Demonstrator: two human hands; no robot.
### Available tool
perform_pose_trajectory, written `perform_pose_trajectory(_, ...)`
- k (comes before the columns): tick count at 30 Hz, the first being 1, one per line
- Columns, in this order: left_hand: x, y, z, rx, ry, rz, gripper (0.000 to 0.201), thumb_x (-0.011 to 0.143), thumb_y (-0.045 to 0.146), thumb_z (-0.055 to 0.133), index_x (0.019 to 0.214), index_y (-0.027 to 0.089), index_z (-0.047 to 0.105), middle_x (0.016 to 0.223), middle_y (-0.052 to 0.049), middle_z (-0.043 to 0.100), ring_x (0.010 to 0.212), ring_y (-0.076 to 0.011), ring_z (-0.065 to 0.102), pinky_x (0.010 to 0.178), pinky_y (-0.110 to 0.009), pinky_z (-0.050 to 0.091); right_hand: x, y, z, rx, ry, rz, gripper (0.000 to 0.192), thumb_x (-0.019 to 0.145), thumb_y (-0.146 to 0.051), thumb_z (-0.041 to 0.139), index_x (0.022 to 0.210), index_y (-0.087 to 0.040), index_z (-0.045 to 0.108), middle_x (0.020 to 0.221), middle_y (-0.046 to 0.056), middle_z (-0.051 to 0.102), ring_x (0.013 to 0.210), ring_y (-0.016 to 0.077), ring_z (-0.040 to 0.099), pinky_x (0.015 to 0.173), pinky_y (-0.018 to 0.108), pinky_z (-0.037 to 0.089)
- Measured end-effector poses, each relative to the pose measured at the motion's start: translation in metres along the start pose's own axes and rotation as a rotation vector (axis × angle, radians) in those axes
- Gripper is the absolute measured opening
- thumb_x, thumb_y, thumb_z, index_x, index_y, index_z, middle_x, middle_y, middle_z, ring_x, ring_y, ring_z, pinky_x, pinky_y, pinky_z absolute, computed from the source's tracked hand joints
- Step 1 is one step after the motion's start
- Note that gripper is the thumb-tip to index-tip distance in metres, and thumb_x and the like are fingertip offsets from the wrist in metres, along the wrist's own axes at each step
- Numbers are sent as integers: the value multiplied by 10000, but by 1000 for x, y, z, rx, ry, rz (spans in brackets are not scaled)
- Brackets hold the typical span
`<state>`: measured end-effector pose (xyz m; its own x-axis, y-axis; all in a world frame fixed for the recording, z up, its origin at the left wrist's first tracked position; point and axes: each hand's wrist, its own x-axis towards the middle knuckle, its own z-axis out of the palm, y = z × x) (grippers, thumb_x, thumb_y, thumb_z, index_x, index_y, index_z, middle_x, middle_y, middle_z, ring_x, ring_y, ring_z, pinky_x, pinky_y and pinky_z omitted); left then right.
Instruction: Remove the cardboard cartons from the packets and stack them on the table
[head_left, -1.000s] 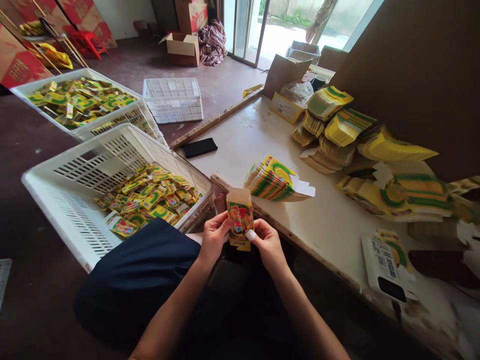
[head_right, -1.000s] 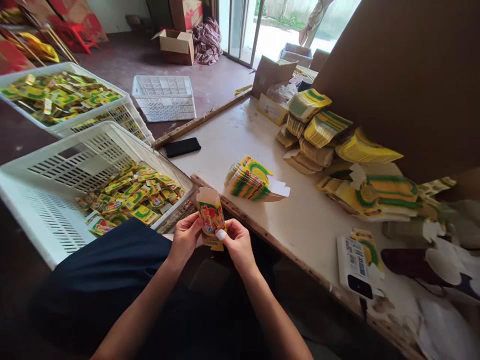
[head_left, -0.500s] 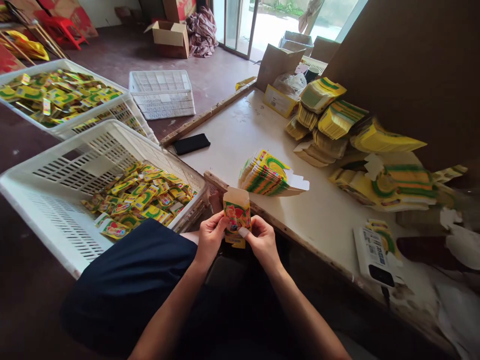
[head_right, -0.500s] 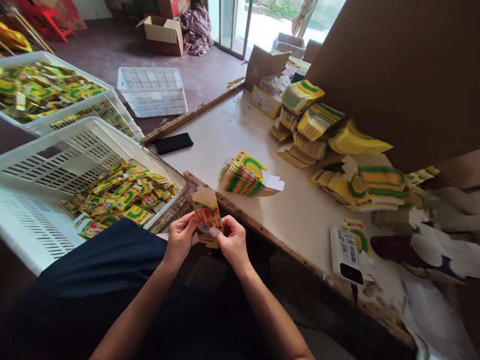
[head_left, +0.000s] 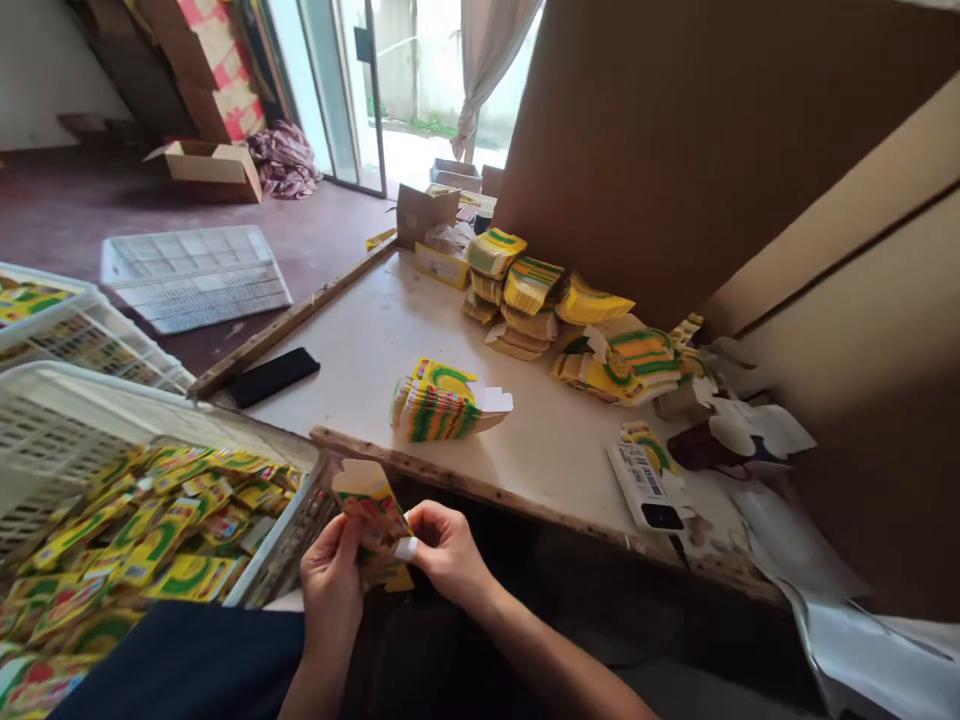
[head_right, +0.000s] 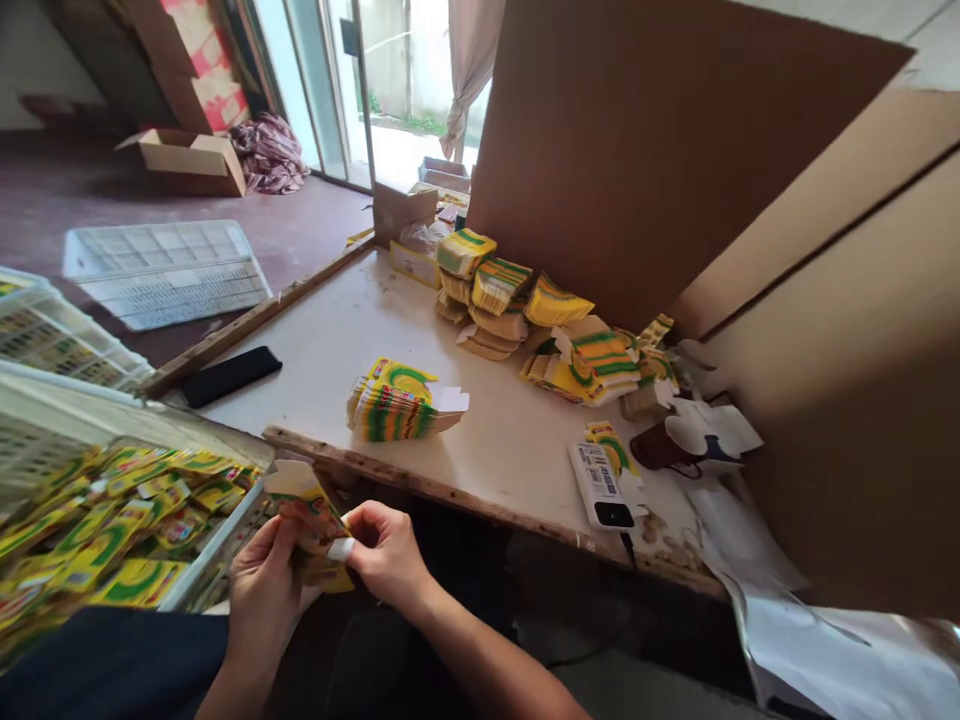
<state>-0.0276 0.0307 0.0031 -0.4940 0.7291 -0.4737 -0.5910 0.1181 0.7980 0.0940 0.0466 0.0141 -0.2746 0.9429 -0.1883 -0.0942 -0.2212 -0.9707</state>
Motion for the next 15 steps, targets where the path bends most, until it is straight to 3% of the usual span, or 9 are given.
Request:
perform_pose_trajectory(4,3,4,-1,-25,-52,63,530,363,470,903,752,190,675,723,39,727,609,-115,661,589,-201,547,-2,3,-6,-249,53,-181,48,711,-208,657,726,-190,699,678,-11,645,614,117,548,580,225,427)
perform_pose_trajectory(9,1,13,-3,102,-80,167,549,410,511,882,796,197,649,755,14,714,708,-170,685,674,-269,575,-3,-9,-22,-488,27,-439,275,683,-21,550,780,-202,733,681,-9,645,620,120,588,569,213,450)
perform_pose_trajectory(13,-4,47,-23,359,-233,434,593,676,587,723,1152,256,600,1165,-53,674,1074,-222,639,866,-285,547,1,-28,-40,-718,127,-699,284,791,-38,514,854,-208,732,735,17,655,661,128,600,615,233,485)
perform_pose_trajectory(15,-5,66,-33,612,-276,555,593,718,587,676,1202,259,584,1246,-64,632,1129,-256,612,934,-334,527,4,-37,-46,-858,171,-857,249,864,-82,513,827,-213,722,726,19,660,680,136,595,659,262,487)
